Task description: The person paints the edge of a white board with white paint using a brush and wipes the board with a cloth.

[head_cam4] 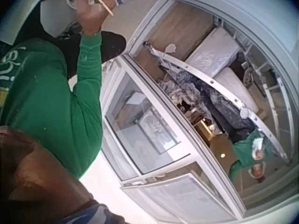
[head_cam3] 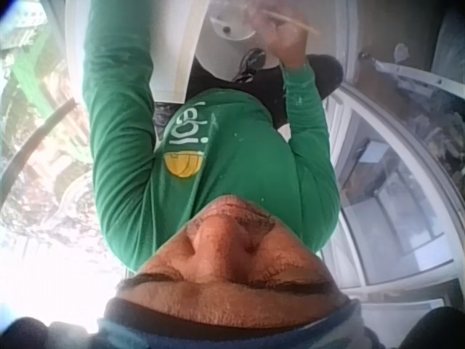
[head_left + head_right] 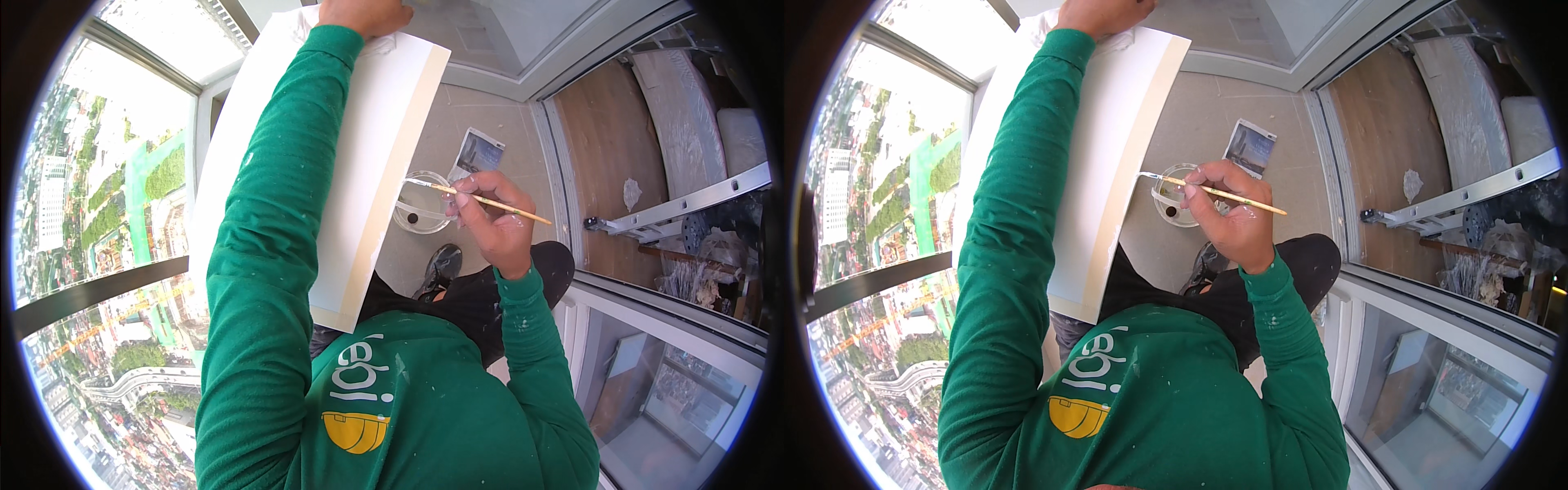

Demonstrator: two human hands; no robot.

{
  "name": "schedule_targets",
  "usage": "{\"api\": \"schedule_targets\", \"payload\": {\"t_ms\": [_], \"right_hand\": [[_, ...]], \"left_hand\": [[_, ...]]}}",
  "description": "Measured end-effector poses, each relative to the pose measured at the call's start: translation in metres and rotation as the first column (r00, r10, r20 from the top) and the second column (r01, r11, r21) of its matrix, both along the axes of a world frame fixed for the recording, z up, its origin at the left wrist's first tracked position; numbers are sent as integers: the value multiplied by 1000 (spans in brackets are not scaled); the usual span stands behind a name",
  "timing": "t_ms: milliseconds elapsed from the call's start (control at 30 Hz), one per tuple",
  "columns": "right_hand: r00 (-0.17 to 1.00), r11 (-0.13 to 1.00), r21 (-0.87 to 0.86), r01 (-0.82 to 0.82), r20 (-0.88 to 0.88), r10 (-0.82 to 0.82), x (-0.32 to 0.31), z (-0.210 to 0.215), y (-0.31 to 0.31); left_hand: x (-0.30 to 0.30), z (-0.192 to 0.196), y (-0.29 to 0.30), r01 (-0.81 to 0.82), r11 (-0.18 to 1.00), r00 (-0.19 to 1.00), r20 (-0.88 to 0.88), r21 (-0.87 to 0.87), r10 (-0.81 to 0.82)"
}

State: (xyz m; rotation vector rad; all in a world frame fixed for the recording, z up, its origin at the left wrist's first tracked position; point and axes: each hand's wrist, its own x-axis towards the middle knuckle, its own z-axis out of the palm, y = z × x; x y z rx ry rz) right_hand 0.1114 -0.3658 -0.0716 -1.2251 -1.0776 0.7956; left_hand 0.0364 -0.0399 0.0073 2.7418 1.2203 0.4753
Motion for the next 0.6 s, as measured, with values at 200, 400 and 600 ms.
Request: {"api": "schedule_targets", "payload": {"t_ms": [200, 400, 600], "right_hand": [[991, 992, 56, 109, 68, -113, -7, 8, 0], [975, 996, 82, 18, 219, -36, -11, 4, -7], [988, 998, 50, -24, 152, 16, -11, 6, -11]], "left_hand": [[-1, 1, 0, 5, 1000, 1000, -4, -31, -5], [-1, 4, -5, 5, 999, 1000, 9, -37, -5], [1, 1, -2, 8, 1000, 1000, 17, -6, -8]]}}
